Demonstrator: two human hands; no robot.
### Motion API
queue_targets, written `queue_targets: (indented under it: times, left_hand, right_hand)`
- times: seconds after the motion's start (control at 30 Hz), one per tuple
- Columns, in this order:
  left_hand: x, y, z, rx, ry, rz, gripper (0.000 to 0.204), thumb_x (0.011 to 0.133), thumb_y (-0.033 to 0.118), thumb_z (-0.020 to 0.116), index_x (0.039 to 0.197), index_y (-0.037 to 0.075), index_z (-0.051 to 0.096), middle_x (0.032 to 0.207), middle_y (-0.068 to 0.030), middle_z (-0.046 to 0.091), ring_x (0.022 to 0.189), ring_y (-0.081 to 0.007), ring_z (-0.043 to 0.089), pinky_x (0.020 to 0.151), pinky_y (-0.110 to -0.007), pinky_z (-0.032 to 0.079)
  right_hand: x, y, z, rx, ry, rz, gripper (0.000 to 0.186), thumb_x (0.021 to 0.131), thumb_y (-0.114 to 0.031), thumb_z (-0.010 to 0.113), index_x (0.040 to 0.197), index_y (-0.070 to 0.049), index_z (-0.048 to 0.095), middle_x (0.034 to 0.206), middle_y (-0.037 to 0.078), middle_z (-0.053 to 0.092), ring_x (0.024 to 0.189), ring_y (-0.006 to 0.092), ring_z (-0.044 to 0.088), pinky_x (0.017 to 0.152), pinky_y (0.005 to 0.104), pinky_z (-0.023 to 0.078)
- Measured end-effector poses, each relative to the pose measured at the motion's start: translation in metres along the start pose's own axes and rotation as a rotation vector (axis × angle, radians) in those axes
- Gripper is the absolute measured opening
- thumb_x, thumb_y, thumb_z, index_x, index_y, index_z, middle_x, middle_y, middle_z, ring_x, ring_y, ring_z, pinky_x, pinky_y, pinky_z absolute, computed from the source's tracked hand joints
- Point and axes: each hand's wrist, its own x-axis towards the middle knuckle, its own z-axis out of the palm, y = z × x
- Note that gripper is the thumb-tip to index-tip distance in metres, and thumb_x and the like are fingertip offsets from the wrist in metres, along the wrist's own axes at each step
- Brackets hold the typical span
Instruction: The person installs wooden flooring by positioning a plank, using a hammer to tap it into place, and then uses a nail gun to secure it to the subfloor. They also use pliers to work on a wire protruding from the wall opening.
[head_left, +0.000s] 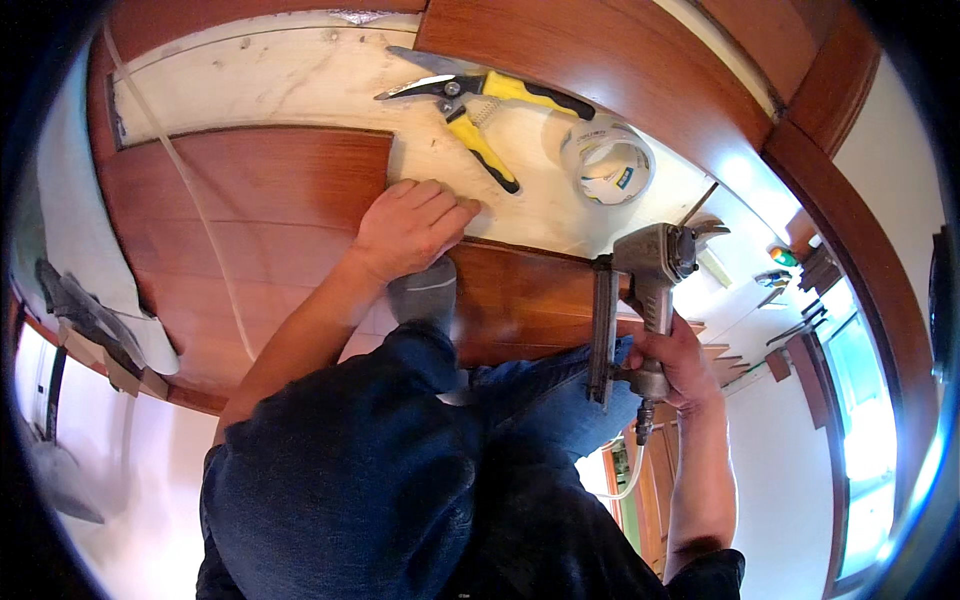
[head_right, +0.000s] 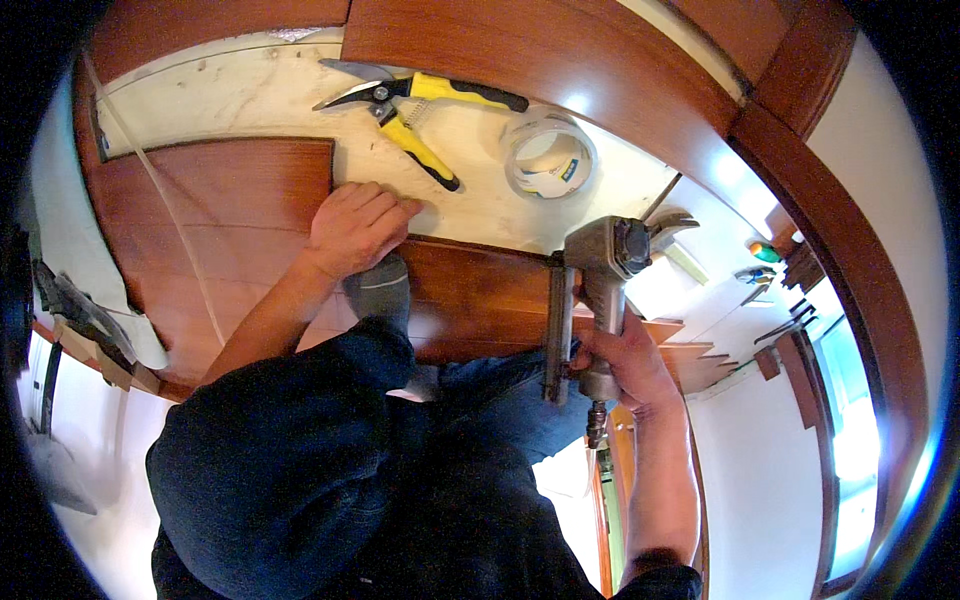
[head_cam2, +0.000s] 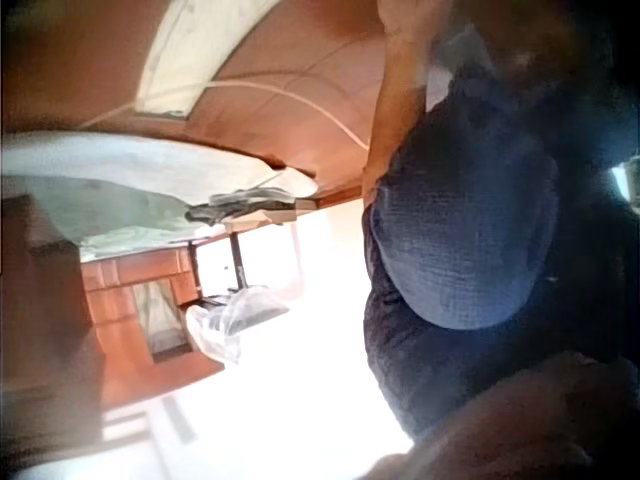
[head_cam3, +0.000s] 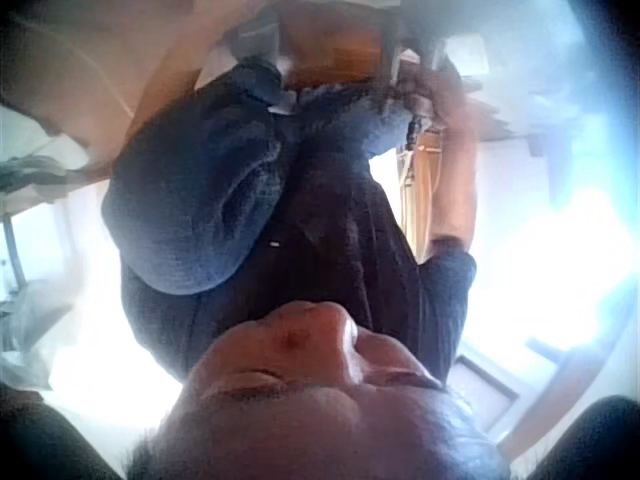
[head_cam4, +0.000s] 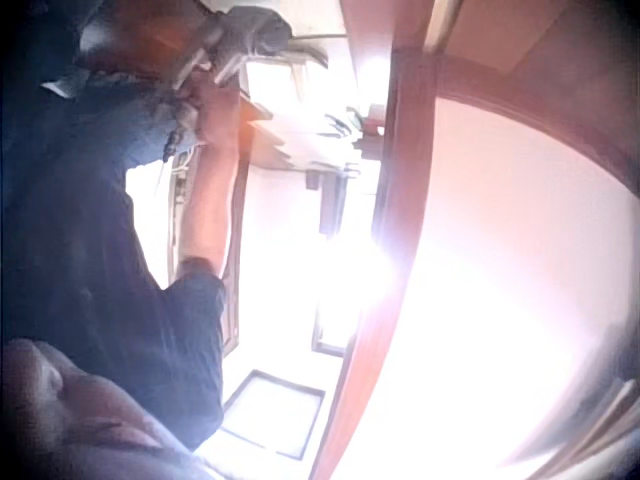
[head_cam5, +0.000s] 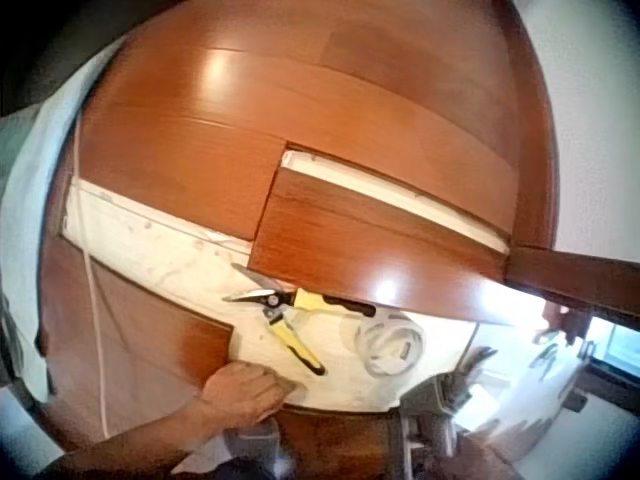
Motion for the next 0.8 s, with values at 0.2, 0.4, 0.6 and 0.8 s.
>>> queue_targets:
  times: [0.2, 0.4, 0.6, 0.8]
  left_hand:
    - [0.003, 0.005, -0.003, 0.09, -0.06, -0.024, 0.038, 0.079, 0.019, 0.069, 0.116, 0.015, 0.067, 0.089, -0.0005, 0.059, 0.087, -0.0188, 0.059, 0.073, -0.033, 0.046]
    - [0.003, 0.005, -0.002, 0.128, -0.062, -0.029, 0.033, 0.083, 0.018, 0.063, 0.115, 0.015, 0.067, 0.093, 0.0005, 0.06, 0.091, -0.0179, 0.058, 0.077, -0.032, 0.045]
    - [0.008, 0.008, -0.007, 0.122, -0.076, -0.03, 0.03, 0.082, 0.016, 0.063, 0.112, 0.015, 0.067, 0.092, -0.0007, 0.06, 0.093, -0.0194, 0.058, 0.078, -0.034, 0.046]
    - [0.001, 0.008, 0.003, 0.118, -0.061, -0.052, 0.026, 0.082, 0.015, 0.062, 0.108, 0.014, 0.067, 0.092, -0.0036, 0.06, 0.091, -0.0226, 0.06, 0.076, -0.037, 0.049]
  right_hand:
    - [0.005, 0.005, -0.032, 0.014, 0.004, -0.035, 0.062, 0.083, -0.004, 0.06, 0.142, 0.005, 0.044, 0.088, 0.01, 0.066, 0.064, 0.0141, 0.062, 0.062, 0.0291, 0.054]
    - [0.003, 0.009, -0.055, 0.031, -0.023, -0.01, 0.059, 0.085, -0.004, 0.063, 0.142, 0.001, 0.048, 0.092, 0.009, 0.066, 0.066, 0.0133, 0.062, 0.063, 0.0283, 0.054]
    - [0.0, 0.015, -0.065, 0.073, 0.0, -0.04, 0.055, 0.085, -0.003, 0.06, 0.139, 0.002, 0.048, 0.089, 0.01, 0.065, 0.066, 0.0152, 0.063, 0.061, 0.028, 0.053]
    - [-0.035, 0.066, -0.061, 0.252, 0.256, -0.161, 0.048, 0.086, -0.003, 0.058, 0.134, -0.002, 0.052, 0.1, 0.01, 0.066, 0.067, 0.0152, 0.062, 0.063, 0.0313, 0.055]
